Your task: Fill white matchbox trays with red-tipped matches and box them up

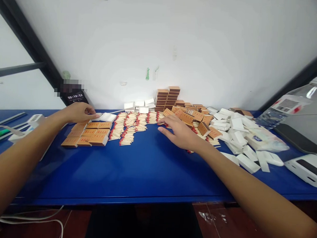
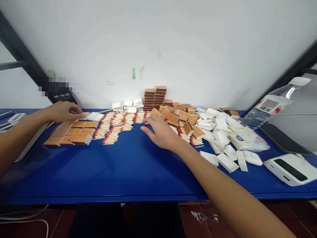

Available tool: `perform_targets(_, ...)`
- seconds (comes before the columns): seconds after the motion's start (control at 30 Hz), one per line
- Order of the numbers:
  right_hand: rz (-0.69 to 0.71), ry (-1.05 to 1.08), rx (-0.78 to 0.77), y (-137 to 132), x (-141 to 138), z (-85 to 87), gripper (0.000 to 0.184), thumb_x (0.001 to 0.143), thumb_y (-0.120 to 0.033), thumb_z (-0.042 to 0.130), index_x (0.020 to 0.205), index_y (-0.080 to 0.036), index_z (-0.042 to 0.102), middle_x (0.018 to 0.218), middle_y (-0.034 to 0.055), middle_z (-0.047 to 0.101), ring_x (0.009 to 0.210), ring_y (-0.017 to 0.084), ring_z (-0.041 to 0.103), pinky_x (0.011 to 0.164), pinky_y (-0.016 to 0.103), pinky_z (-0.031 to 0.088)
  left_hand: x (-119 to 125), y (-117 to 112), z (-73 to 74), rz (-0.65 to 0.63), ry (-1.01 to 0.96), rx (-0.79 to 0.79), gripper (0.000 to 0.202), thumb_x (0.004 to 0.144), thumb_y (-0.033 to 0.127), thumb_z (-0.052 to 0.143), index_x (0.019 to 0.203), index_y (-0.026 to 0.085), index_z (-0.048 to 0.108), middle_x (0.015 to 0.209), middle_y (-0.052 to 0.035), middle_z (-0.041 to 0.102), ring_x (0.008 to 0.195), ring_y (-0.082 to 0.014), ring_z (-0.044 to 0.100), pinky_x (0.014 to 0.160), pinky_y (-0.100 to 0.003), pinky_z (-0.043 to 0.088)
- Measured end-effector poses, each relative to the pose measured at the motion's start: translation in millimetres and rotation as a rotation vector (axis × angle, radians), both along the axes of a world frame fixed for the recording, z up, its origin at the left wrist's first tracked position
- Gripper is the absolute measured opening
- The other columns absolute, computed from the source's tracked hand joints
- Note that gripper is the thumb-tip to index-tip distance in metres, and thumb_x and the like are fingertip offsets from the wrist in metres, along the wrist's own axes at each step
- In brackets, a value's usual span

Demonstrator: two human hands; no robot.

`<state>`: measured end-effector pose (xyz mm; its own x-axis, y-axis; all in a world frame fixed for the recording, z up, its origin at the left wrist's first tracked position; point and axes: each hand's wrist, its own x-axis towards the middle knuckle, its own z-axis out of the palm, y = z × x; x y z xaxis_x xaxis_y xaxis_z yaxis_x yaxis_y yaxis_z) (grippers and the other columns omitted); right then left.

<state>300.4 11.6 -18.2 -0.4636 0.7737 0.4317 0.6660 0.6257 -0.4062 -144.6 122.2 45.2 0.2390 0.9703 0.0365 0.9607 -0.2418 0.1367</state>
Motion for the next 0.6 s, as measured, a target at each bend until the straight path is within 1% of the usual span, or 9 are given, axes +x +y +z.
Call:
perform_targets(0.1, 0.002, 0.003, 0.019, 0.7, 0.9, -0.4, 0.027, 0.107, -0.039, 0.053, 0.121, -0.022, 0.068, 0.123, 0.015, 0.071, 0.121, 0.032, 0.063, 0.107, 0.054, 0.051, 9.6, 2.3, -2.2, -0.011, 0.04, -0.022, 0.053, 0.088, 0.067, 0.073, 0.088, 0.015, 0.08, 0.075, 0.0014, 0.074, 0.074, -0.0143, 0.055, 0.072, -0.025, 0.035)
perform_targets(0.17, 0.003, 0.003, 0.025, 0.5, 1.2, 0.1, 0.025, 0.107, -0.038, 0.054, 0.12, -0.022, 0.067, 0.122, 0.0148, 0.071, 0.121, 0.032, 0.063, 0.107, 0.053, 0.051, 13.5, 4.9, -4.7, -0.009, 0.052, -0.028, 0.047, 0.089, 0.06, 0.074, 0.088, 0.014, 0.08, 0.073, 0.0021, 0.073, 0.073, -0.0132, 0.054, 0.071, -0.025, 0.034)
perform_targets(0.23, 0.003, 0.005, 0.027, 0.0, 1.2, 0.6, 0.024, 0.107, -0.037, 0.055, 0.12, -0.021, 0.067, 0.122, 0.0149, 0.071, 0.121, 0.032, 0.063, 0.108, 0.052, 0.051, 16.6, 7.7, -6.9, -0.003, 0.059, -0.019, 0.045, 0.09, 0.058, 0.072, 0.085, 0.013, 0.08, 0.069, 0.0029, 0.071, 0.07, -0.0126, 0.053, 0.069, -0.025, 0.033)
perform_targets(0.3, 0.004, 0.008, 0.028, -0.3, 1.2, 1.1, 0.024, 0.106, -0.035, 0.055, 0.12, -0.02, 0.067, 0.121, 0.015, 0.071, 0.121, 0.031, 0.063, 0.107, 0.052, 0.051, 19.3, 9.8, -8.1, 0.002, 0.061, 0.005, 0.048, 0.09, 0.06, 0.07, 0.082, 0.014, 0.079, 0.064, 0.0041, 0.068, 0.067, -0.0123, 0.053, 0.067, -0.025, 0.033)
perform_targets(0.43, -0.01, 0.005, 0.029, -0.5, 1.4, 1.9, 0.023, 0.106, -0.035, 0.056, 0.119, -0.021, 0.068, 0.121, 0.0144, 0.071, 0.121, 0.031, 0.063, 0.107, 0.052, 0.05, 21.8, 10.2, -7.5, -0.013, 0.056, 0.093, 0.061, 0.089, 0.074, 0.064, 0.074, 0.016, 0.076, 0.056, 0.0052, 0.064, 0.062, -0.0114, 0.05, 0.063, -0.026, 0.033)
perform_targets(0.53, -0.013, 0.0, 0.027, -0.6, 1.2, 2.4, 0.022, 0.106, -0.035, 0.056, 0.119, -0.02, 0.068, 0.123, 0.0146, 0.071, 0.121, 0.03, 0.063, 0.108, 0.051, 0.05, 19.9, 8.6, -3.6, -0.078, 0.041, 0.184, 0.067, 0.091, 0.078, 0.06, 0.068, 0.017, 0.073, 0.052, 0.0056, 0.06, 0.057, -0.0099, 0.045, 0.06, -0.026, 0.032)
perform_targets(0.6, -0.015, -0.002, 0.02, -0.6, 1.0, 2.3, 0.022, 0.106, -0.034, 0.057, 0.119, -0.02, 0.068, 0.123, 0.0144, 0.071, 0.122, 0.03, 0.063, 0.108, 0.05, 0.05, 18.7, 7.4, 1.6, -0.147, 0.011, 0.276, 0.068, 0.093, 0.077, 0.058, 0.064, 0.017, 0.07, 0.05, 0.0049, 0.055, 0.056, -0.01, 0.042, 0.062, -0.026, 0.036)
